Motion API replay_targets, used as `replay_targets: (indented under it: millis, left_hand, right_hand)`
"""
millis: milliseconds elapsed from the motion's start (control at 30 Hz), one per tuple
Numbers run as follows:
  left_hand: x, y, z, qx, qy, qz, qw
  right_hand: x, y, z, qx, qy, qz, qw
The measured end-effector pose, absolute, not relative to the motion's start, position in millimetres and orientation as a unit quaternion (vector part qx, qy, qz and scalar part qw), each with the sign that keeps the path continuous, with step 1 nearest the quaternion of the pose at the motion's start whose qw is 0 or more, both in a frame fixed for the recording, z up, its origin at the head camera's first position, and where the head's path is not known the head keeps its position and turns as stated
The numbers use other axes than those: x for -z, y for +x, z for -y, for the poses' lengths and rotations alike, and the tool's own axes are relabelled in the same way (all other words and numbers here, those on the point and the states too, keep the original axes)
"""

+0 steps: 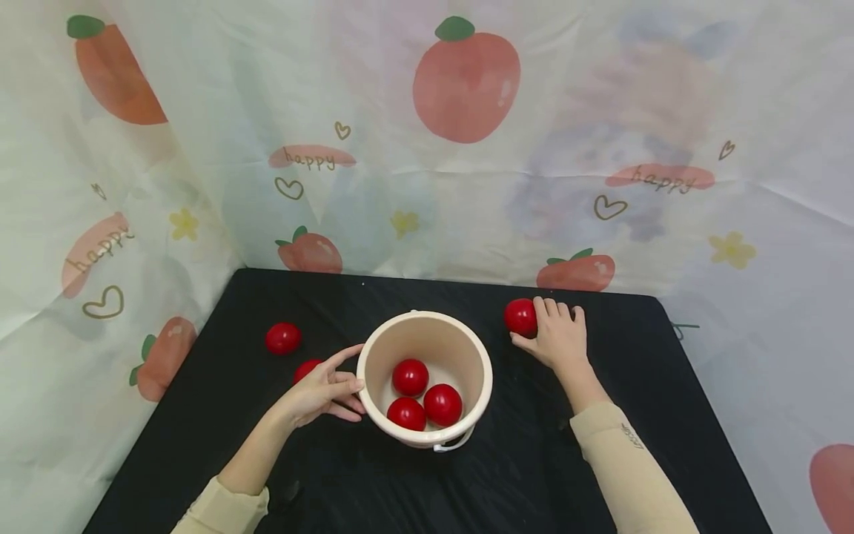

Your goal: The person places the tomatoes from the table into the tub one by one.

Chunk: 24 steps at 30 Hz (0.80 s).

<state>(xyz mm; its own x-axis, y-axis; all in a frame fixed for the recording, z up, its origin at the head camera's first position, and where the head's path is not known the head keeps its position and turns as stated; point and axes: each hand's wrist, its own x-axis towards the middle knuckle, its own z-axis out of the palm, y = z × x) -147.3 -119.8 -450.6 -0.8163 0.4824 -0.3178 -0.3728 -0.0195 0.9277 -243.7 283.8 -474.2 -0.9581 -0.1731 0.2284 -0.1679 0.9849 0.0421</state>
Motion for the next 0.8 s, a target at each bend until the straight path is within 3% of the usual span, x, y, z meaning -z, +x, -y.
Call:
replay_targets:
  millis: [467,800]
  left_hand:
    - [450,-147,120,-0.712,0.044,-0.636,0.296]
    - [450,-147,118,-0.716,0.045,-0.63,0.296]
  right_hand:
    - [403,-207,-224,-0.031,0.264,0.918,0.294]
    - [411,-193,-170,0.006,0.385,0.887,0.256]
